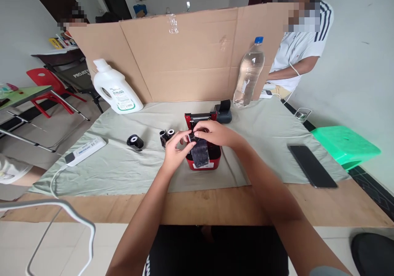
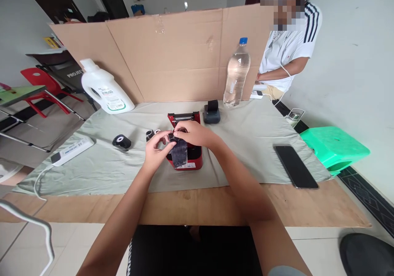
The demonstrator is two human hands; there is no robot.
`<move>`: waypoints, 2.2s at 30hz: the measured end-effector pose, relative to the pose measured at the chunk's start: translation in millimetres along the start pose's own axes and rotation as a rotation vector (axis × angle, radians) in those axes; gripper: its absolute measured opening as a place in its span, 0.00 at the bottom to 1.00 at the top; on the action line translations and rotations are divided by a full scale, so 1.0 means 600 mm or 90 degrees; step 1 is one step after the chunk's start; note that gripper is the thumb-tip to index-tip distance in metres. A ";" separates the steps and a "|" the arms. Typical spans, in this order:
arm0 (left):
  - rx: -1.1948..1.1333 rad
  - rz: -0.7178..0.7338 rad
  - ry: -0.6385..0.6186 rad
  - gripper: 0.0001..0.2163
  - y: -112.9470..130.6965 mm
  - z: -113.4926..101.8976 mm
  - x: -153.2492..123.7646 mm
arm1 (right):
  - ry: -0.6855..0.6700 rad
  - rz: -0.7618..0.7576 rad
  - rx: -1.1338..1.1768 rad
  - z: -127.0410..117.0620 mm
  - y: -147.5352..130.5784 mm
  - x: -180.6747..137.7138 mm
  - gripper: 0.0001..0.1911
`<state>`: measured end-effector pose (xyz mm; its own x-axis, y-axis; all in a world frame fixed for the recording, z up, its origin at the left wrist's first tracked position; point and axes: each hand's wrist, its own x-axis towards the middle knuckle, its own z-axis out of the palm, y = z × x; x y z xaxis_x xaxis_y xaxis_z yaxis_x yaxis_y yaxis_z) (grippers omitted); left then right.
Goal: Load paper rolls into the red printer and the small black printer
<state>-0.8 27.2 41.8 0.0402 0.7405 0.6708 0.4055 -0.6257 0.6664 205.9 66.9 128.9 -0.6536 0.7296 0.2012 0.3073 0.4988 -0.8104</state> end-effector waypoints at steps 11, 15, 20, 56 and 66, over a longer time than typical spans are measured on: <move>0.136 0.123 0.047 0.16 0.006 -0.003 -0.004 | 0.040 0.045 0.135 0.022 0.018 0.017 0.12; 0.169 0.104 0.091 0.22 0.003 -0.002 -0.006 | 0.066 -0.002 0.227 0.026 0.020 0.019 0.11; 0.183 0.113 0.127 0.15 0.005 0.000 -0.005 | 0.066 0.034 0.226 0.039 0.016 0.021 0.10; 0.096 -0.008 0.074 0.15 -0.027 0.009 -0.007 | 0.079 0.124 0.433 0.057 -0.041 0.006 0.14; 0.202 0.193 0.152 0.21 -0.016 -0.002 -0.008 | 0.081 0.083 0.246 0.051 -0.033 0.004 0.14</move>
<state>-6.0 29.6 32.6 0.0045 0.4364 0.8997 0.6677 -0.6711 0.3222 177.0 44.5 128.8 -0.5284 0.8390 0.1297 0.0844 0.2039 -0.9753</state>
